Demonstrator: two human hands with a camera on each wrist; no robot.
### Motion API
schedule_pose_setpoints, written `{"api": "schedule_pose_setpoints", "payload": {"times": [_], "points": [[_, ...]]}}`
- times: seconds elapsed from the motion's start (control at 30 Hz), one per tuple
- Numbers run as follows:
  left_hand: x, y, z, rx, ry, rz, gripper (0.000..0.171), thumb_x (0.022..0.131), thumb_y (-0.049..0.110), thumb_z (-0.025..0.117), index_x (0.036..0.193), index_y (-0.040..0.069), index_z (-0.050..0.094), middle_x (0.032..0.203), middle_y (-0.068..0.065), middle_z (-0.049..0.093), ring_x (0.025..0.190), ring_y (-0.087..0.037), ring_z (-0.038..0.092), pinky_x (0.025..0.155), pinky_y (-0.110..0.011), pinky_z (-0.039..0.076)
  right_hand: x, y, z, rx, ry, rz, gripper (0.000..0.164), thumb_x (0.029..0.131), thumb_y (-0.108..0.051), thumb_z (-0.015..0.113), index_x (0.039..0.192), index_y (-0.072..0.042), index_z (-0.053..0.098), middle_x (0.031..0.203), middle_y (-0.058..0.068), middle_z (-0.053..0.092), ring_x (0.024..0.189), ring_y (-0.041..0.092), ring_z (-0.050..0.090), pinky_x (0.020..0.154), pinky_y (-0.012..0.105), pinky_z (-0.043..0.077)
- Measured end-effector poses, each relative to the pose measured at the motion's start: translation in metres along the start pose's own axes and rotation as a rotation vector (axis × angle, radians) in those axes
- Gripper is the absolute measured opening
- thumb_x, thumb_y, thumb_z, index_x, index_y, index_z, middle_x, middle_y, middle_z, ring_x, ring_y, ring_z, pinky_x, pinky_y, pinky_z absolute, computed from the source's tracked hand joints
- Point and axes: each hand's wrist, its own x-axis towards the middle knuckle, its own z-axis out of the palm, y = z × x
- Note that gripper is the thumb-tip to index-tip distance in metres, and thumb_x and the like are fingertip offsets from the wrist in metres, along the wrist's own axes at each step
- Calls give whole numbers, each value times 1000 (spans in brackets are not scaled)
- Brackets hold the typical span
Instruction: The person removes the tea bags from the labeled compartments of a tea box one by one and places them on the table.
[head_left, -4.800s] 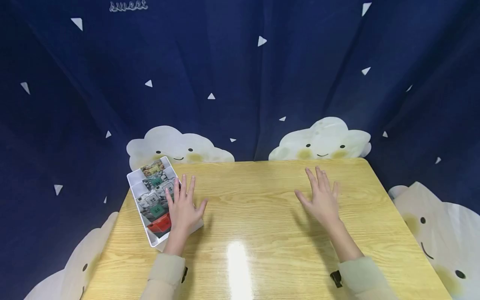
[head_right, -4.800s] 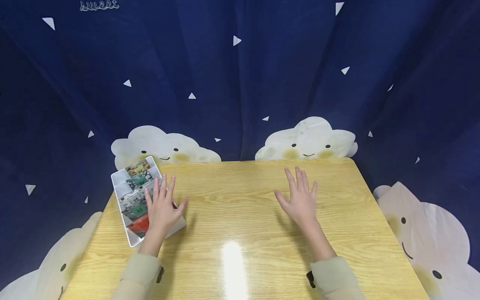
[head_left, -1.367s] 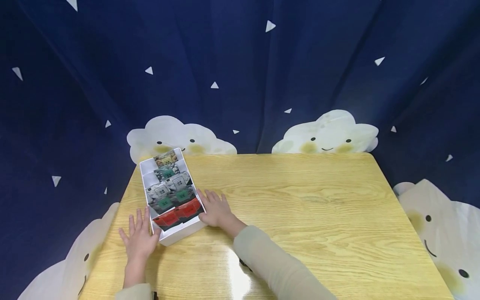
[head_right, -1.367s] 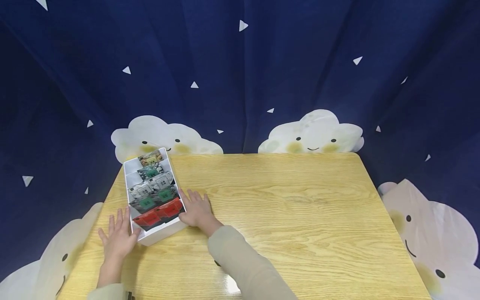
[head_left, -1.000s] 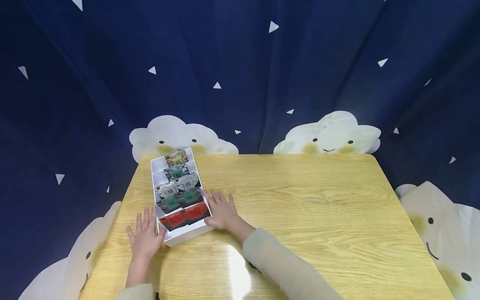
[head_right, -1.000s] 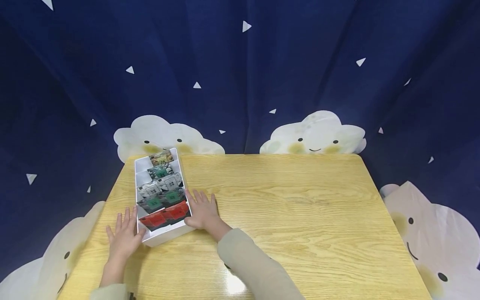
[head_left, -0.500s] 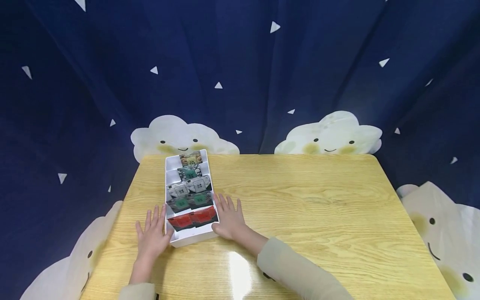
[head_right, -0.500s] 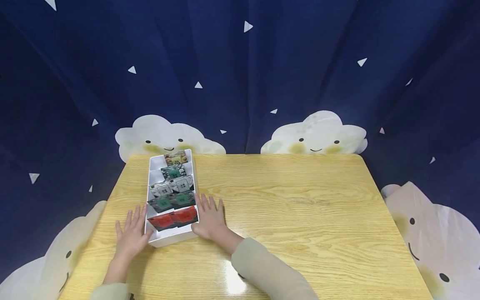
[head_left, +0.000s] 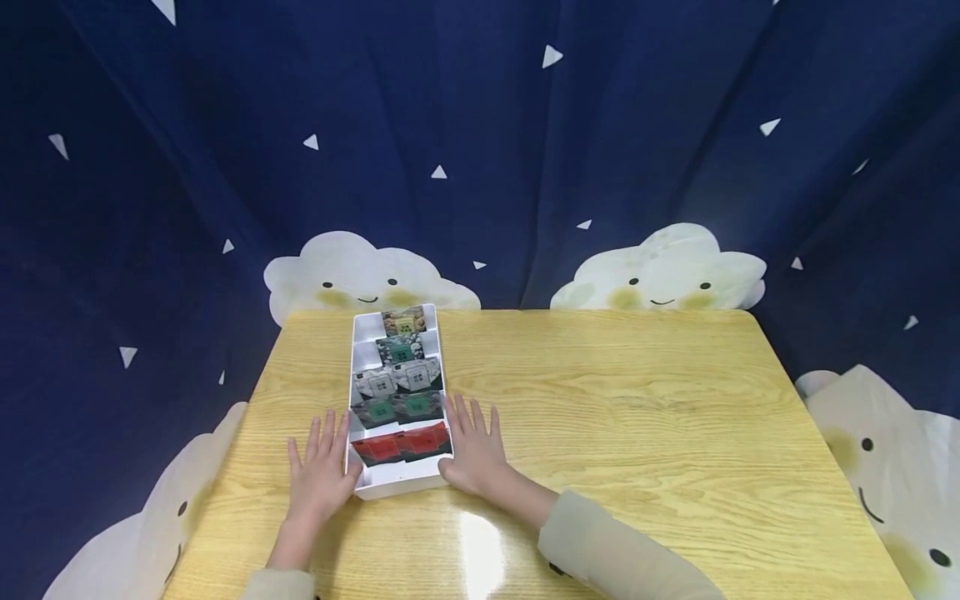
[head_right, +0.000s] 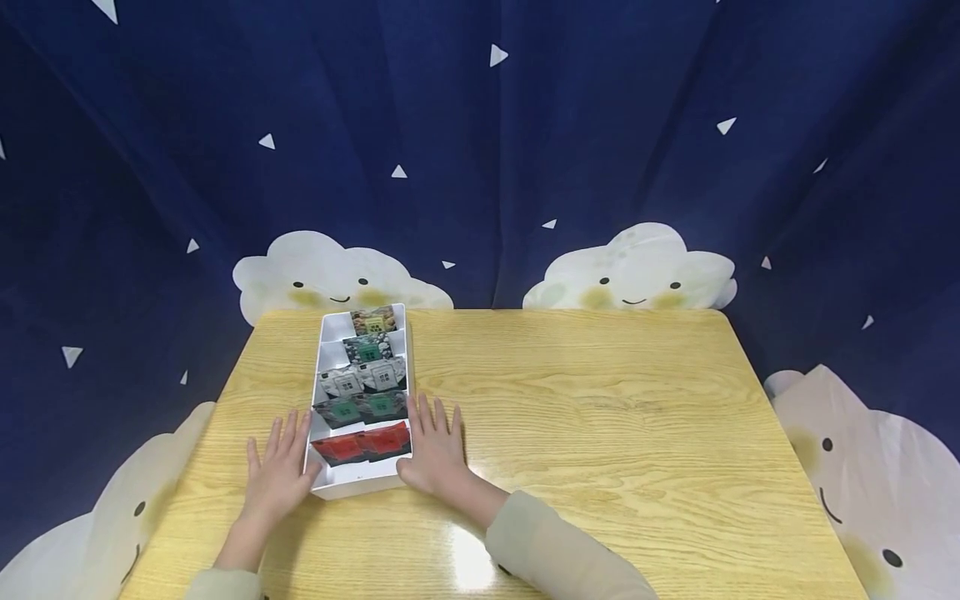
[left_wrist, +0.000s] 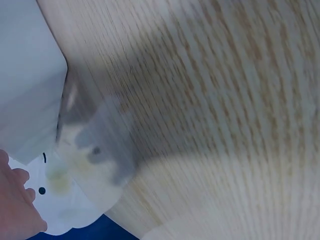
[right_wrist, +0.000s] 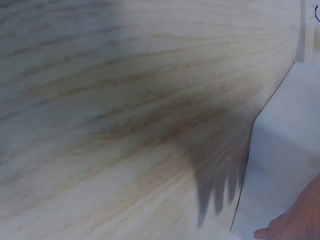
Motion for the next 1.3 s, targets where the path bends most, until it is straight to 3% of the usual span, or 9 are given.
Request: {"api": "schedule_pose_setpoints", "payload": {"times": [0.23, 0.6, 1.3], "points": [[-1, 8, 3, 20, -44, 9, 74, 82, 31, 52, 146, 10, 22, 149, -20, 19, 137, -39, 10, 105, -62, -3, -15, 5, 3, 34, 13, 23, 91, 77, -40, 50, 148, -12, 0, 153, 9, 10, 138, 33, 15, 108, 58, 6], [-6, 20, 7, 10, -52, 46, 74, 81, 29, 55, 146, 12, 24, 149, -18, 20, 137, -38, 10, 106, -61, -2, -39, 9, 5, 93, 30, 55, 91, 78, -37, 52, 148, -8, 2, 153, 12, 12, 137, 35, 14, 107, 60, 4], [-19, 35, 11, 3, -18, 94, 75, 77, 25, 56, 145, 12, 26, 149, -16, 23, 136, -36, 16, 106, -59, 2, -70, 12, 7, 123, 64, 75, 93, 76, -34, 54, 147, -5, 1, 151, 15, 14, 136, 35, 17, 107, 59, 7]]}}
